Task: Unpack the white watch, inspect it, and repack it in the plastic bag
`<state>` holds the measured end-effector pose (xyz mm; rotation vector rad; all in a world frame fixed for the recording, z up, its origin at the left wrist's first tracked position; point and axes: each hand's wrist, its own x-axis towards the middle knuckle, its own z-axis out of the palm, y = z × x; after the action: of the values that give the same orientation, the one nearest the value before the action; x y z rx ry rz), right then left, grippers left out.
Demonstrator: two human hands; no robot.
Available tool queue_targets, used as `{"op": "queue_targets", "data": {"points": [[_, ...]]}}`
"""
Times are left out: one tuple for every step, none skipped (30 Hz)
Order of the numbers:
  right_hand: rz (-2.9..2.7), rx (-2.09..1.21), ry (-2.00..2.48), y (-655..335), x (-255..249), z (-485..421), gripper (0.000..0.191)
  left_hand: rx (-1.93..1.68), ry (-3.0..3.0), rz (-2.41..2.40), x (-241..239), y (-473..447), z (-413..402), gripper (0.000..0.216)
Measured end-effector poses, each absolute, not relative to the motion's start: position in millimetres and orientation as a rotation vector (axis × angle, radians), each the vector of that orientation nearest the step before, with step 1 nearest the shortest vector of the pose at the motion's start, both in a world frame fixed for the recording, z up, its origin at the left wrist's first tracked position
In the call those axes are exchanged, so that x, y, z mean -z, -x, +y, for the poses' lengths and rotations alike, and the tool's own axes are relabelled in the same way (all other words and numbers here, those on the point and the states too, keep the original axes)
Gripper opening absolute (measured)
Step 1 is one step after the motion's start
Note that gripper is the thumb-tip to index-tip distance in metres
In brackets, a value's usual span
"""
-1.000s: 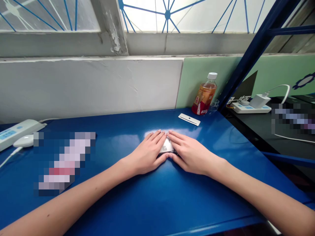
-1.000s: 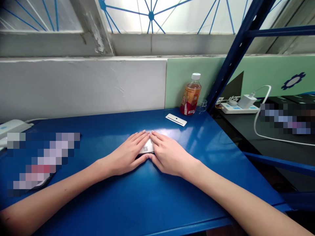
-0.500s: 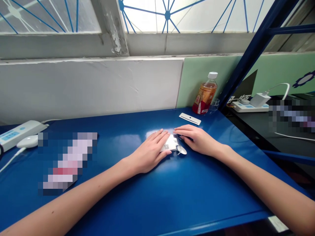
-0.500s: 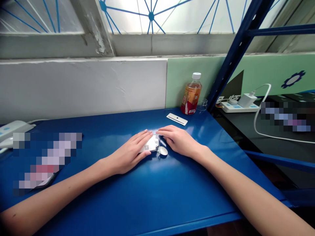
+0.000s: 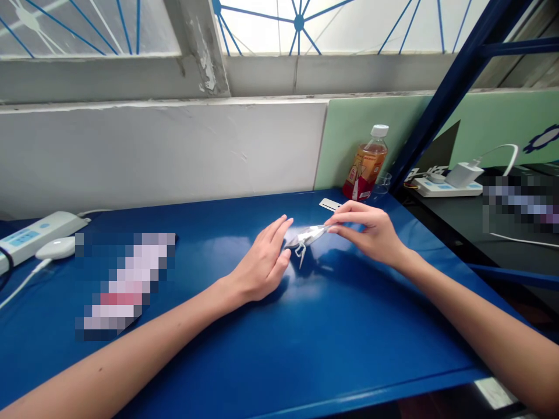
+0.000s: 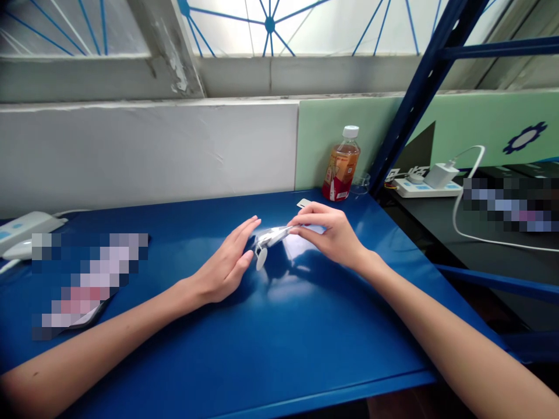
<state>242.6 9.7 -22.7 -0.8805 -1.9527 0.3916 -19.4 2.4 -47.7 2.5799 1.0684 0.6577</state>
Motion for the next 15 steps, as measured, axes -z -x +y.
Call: {"op": "queue_targets", "data": {"points": [[-1.886,-0.435,0.883,-241.4,20.4,8.6,0.009,-0.684,-2.564,1.098,48.6,19.2,3.1,0.055],[-1.823,-0.481,0.883,-240.3,18.4,7.7,0.008,-0.7,-2.55,1.125,49.6,18.9,3.9,0.055],[-1.771,-0.53,0.882,-239.3,17.1,7.3,0.008,-0.706,-2.538,1.149,50.6,18.6,4.6,0.055],[-1.729,-0.579,0.885,-238.4,16.4,7.3,0.009,-0.712,-2.525,1.169,51.4,18.3,5.2,0.055],[-1.695,-0.625,0.893,-237.6,16.7,7.7,0.011,-0.721,-2.511,1.183,51.8,18.1,5.6,0.055],[-1.671,-0.669,0.909,-236.8,17.9,8.4,0.012,-0.736,-2.496,1.192,52.0,18.0,5.8,0.054],[-1.652,-0.711,0.932,-235.9,20.2,9.4,0.014,-0.76,-2.484,1.195,51.7,18.1,5.7,0.052],[-1.635,-0.754,0.961,-234.9,23.4,10.5,0.016,-0.793,-2.475,1.191,51.0,18.3,5.3,0.051],[-1.616,-0.794,0.994,-233.7,27.4,11.8,0.018,-0.831,-2.471,1.181,50.2,18.6,4.7,0.05],[-1.599,-0.833,1.031,-232.4,31.7,13.1,0.021,-0.862,-2.478,1.161,49.2,18.9,3.9,0.049],[-1.585,-0.866,1.061,-231.1,36.2,14.3,0.024,-0.881,-2.495,1.133,48.3,19.1,3.1,0.051],[-1.576,-0.894,1.086,-229.7,40.6,15.4,0.027,-0.885,-2.525,1.095,47.4,19.2,2.2,0.054],[-1.574,-0.917,1.108,-228.5,44.5,16.4,0.03,-0.875,-2.563,1.051,46.9,19.2,1.5,0.06],[-1.578,-0.931,1.125,-227.4,48.0,17.2,0.032,-0.852,-2.606,1.006,46.6,19.0,1.0,0.067],[-1.591,-0.94,1.14,-226.6,51.0,17.8,0.033,-0.82,-2.648,0.963,46.6,18.6,0.9,0.075]]}}
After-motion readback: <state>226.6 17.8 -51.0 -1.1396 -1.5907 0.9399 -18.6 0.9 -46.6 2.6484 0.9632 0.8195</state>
